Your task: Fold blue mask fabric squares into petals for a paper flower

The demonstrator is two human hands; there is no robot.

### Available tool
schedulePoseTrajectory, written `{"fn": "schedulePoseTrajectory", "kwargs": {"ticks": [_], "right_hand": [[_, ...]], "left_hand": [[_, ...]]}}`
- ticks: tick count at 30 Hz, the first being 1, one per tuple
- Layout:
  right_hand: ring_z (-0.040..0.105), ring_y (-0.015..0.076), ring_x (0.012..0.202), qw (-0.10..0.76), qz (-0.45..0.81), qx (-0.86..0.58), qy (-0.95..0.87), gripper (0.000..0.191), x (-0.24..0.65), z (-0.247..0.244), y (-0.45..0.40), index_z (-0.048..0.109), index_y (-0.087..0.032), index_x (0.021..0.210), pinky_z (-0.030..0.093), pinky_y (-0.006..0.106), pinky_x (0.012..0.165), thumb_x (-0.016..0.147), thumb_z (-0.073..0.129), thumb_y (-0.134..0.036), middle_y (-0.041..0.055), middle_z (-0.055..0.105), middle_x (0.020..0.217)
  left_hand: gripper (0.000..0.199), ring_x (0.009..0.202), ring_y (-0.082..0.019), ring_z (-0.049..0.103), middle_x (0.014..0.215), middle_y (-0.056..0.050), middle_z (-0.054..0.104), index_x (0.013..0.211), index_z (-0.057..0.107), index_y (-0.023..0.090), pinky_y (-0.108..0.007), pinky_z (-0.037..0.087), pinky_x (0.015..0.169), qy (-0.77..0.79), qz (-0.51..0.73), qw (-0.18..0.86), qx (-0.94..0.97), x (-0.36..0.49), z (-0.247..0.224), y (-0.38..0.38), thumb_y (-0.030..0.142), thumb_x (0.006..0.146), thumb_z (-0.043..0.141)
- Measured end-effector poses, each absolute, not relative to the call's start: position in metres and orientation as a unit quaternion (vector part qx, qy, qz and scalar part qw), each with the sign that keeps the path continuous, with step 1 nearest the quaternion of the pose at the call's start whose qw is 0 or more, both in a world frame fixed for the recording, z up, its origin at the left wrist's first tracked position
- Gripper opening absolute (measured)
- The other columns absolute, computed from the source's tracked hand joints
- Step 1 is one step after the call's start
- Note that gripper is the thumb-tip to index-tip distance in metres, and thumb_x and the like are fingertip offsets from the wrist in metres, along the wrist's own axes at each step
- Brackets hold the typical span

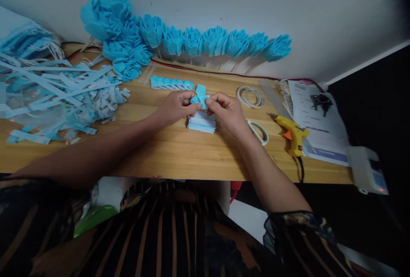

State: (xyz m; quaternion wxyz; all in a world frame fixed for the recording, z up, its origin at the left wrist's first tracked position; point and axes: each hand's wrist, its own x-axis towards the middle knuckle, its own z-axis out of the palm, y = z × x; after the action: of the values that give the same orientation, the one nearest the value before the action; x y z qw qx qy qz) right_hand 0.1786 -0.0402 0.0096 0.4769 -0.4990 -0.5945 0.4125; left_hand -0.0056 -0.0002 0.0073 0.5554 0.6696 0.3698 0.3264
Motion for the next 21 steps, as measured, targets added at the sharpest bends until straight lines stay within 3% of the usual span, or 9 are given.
{"fn": "schedulePoseTrajectory", "kwargs": {"ticks": [4, 21], "right_hand": [[0.047, 0.0108, 0.063, 0.473, 0.392, -0.522, -0.592, 0.034, 0.1765, 0.0088, -0.0419, 0.063, -0.02, 0.069, 0.036, 0.026, 0.06, 0.085, 0.072, -0.049, -0.003, 0.057, 0.064], [0.046, 0.0109, 0.062, 0.472, 0.39, -0.519, -0.596, 0.033, 0.1754, 0.0096, -0.0427, 0.063, -0.02, 0.071, 0.037, 0.027, 0.06, 0.086, 0.073, -0.048, -0.0031, 0.057, 0.064]], "left_hand": [[0.019, 0.052, -0.008, 0.052, 0.059, 0.005, 0.059, 0.073, 0.057, 0.019, -0.021, 0.039, 0.052, 0.372, 0.354, 0.518, 0.684, -0.0051, 0.0055, 0.0005, 0.025, 0.088, 0.068], [0.017, 0.049, -0.006, 0.053, 0.06, 0.003, 0.062, 0.076, 0.058, 0.017, -0.017, 0.04, 0.049, 0.37, 0.342, 0.56, 0.658, -0.0058, 0.0084, 0.0013, 0.02, 0.091, 0.065]]}}
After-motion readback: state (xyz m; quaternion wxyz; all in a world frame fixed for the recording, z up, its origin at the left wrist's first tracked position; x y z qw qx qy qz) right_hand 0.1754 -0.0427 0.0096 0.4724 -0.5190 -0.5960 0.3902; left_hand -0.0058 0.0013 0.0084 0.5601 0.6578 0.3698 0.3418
